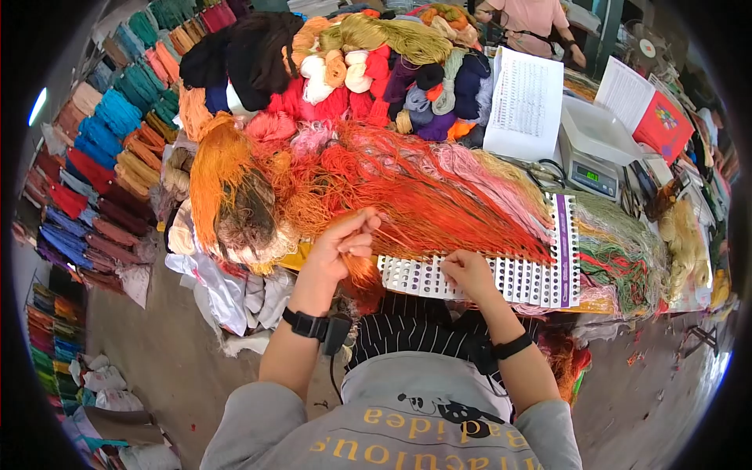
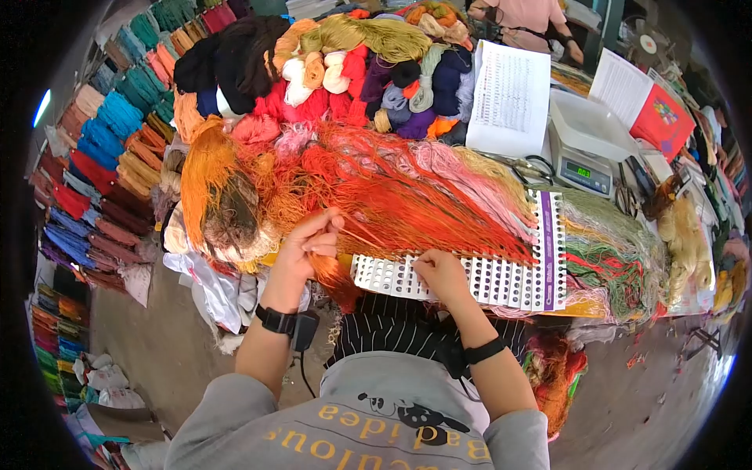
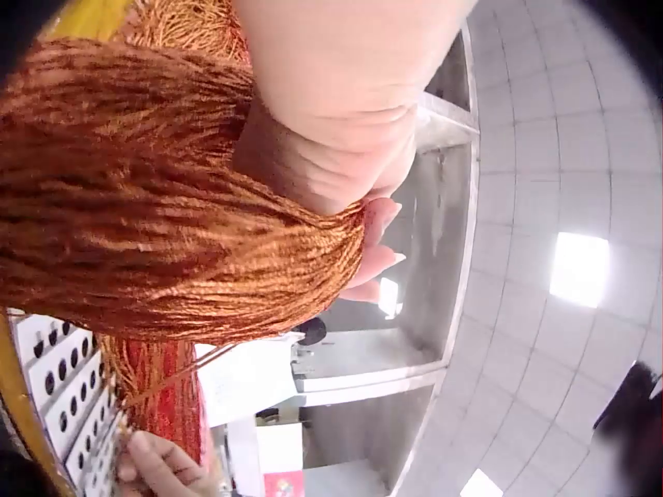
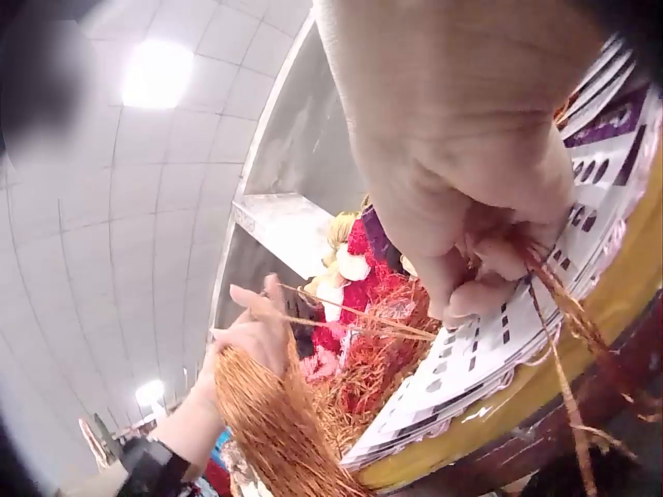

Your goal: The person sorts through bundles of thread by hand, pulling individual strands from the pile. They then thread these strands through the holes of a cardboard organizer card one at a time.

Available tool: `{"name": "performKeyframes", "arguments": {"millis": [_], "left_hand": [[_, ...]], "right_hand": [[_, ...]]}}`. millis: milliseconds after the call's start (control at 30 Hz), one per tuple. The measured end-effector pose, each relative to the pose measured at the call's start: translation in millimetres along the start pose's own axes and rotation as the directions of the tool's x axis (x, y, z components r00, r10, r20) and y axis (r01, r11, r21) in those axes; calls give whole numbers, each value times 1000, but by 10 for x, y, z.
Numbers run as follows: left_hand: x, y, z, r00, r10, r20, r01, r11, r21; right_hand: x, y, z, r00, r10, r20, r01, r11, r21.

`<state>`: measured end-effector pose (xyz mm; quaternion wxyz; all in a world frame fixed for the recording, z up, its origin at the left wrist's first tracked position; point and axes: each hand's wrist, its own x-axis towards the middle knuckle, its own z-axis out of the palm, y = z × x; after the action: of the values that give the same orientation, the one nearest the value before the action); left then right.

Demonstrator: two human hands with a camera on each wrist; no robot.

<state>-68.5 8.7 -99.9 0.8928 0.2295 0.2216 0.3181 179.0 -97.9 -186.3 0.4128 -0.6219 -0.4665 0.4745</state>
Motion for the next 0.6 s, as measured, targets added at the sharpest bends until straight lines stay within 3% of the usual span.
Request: {"name": "performKeyframes", "arguments": {"millis": [67,100,133,200,267,300,333,400,467,533,567,600], "left_hand": [[82,-174,61,1000,18,-18,-17,997,75],[175,-373,-6,997,-38,69,8,924,382],[240,-558,-13,984,-120,132,5,757,654],[289,-847,162,957,-255,-141,244,437,866],[265,-872,222,952,-242,-189,274,394,877],[257,-789,148,981,-26,-194,187,407,894],[223,-679,64,963,191,-191,101,401,911],[95,-266,-129,902,107,-418,131,855,502],[-10,248,-365,931,104,-350,23,940,341],[-101,658,-686,951,129,-280,-117,991,59],[-116,792,-744,950,135,-281,-122,991,61],[-129,901,-772,876,300,-377,-269,954,133]], "right_hand": [[-6,-30,-27,999,14,37,-17,998,64],[-27,-75,-51,997,17,69,-27,990,142],[-44,-99,-74,995,19,97,-40,974,221],[-30,-50,-96,993,8,119,-40,963,266],[-12,30,-79,986,-89,139,59,978,201],[-7,33,-68,991,-36,132,26,996,80],[-19,40,-51,992,-32,122,21,996,90],[-35,31,-10,997,-44,60,44,999,0],[-32,24,-3,997,-33,67,34,999,-27],[-52,-14,-10,998,-32,60,36,997,-64],[-45,-11,-12,997,-37,64,41,997,-65],[-41,0,-12,997,-39,65,43,997,-64]]}}
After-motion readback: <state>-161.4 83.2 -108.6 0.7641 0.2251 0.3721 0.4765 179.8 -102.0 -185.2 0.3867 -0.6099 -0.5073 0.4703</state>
